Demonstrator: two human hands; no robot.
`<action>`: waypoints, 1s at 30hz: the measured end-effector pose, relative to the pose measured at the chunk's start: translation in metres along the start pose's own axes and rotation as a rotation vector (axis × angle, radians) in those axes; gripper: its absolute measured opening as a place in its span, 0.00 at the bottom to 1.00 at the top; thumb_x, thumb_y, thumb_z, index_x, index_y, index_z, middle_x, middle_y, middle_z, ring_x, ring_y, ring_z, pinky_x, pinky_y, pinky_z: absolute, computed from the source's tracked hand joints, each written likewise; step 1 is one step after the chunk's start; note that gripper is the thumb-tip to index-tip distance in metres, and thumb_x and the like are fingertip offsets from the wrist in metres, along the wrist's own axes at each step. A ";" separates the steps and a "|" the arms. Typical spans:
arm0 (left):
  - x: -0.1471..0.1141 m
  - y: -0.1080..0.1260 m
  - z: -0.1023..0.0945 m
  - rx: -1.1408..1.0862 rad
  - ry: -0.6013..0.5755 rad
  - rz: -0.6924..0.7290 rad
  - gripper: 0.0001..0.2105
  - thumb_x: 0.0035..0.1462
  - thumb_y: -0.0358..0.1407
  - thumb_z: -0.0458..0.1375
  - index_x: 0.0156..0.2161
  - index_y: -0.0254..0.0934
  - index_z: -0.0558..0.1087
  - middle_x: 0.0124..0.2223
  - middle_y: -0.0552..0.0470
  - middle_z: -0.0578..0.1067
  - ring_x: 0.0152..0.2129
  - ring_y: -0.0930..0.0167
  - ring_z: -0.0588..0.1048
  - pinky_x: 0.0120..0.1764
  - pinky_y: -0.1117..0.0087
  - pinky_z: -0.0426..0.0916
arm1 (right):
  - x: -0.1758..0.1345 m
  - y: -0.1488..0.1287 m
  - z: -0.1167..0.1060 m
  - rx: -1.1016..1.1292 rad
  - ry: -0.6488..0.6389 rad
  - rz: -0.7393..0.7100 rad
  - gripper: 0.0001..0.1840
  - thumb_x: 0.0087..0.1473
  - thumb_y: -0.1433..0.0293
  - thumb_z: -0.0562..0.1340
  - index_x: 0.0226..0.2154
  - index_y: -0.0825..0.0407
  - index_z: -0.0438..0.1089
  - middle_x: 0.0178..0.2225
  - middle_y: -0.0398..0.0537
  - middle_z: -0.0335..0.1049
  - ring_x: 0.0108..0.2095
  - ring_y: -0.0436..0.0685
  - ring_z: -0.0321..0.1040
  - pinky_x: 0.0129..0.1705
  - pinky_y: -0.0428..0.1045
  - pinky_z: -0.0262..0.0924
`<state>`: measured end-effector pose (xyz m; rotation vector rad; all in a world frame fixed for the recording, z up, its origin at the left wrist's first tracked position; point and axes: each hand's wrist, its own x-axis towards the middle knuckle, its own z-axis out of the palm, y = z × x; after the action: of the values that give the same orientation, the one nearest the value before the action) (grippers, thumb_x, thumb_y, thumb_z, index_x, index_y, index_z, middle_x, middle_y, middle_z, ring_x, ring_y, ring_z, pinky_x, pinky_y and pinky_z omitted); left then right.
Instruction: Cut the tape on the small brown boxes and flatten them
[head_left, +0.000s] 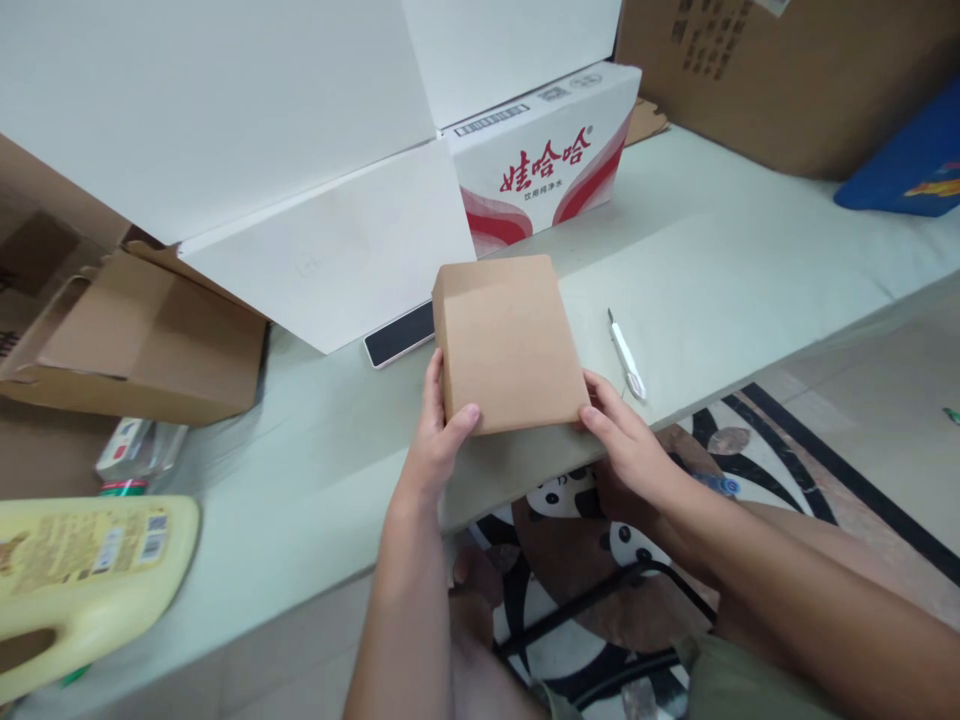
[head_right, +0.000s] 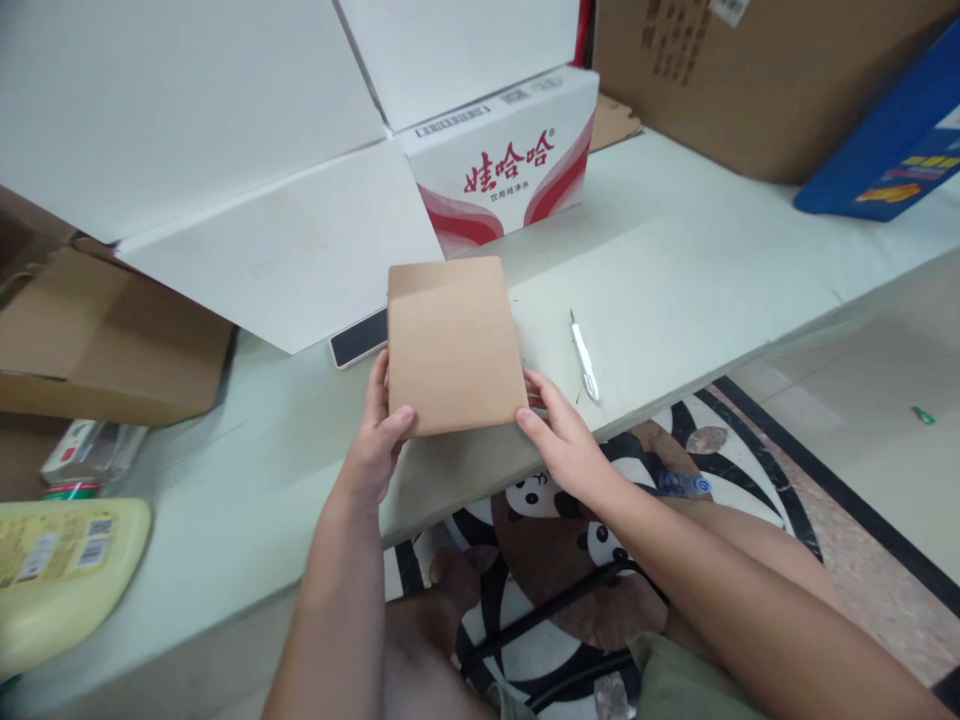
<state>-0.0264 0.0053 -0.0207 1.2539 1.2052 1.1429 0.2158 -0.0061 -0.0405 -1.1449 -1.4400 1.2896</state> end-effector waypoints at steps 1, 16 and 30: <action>0.000 0.001 0.000 -0.004 0.000 -0.001 0.44 0.54 0.51 0.62 0.72 0.53 0.49 0.75 0.50 0.51 0.71 0.55 0.51 0.68 0.53 0.53 | 0.000 0.000 0.000 0.004 0.001 0.003 0.33 0.64 0.49 0.55 0.65 0.46 0.59 0.67 0.57 0.61 0.65 0.68 0.61 0.65 0.66 0.59; 0.001 0.002 0.002 -0.018 0.015 -0.022 0.46 0.52 0.52 0.63 0.72 0.51 0.47 0.75 0.49 0.50 0.71 0.54 0.50 0.69 0.53 0.51 | -0.001 0.001 0.001 0.031 0.008 0.018 0.33 0.63 0.49 0.56 0.63 0.48 0.57 0.67 0.60 0.60 0.65 0.67 0.60 0.65 0.67 0.58; 0.001 0.003 0.002 -0.003 0.015 -0.040 0.46 0.52 0.51 0.62 0.72 0.49 0.47 0.75 0.48 0.50 0.71 0.53 0.50 0.69 0.51 0.51 | -0.001 0.002 0.001 0.021 0.007 0.010 0.34 0.63 0.48 0.56 0.63 0.48 0.58 0.67 0.60 0.60 0.65 0.68 0.61 0.64 0.67 0.60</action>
<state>-0.0243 0.0066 -0.0179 1.2159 1.2347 1.1263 0.2153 -0.0076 -0.0429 -1.1430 -1.4139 1.3040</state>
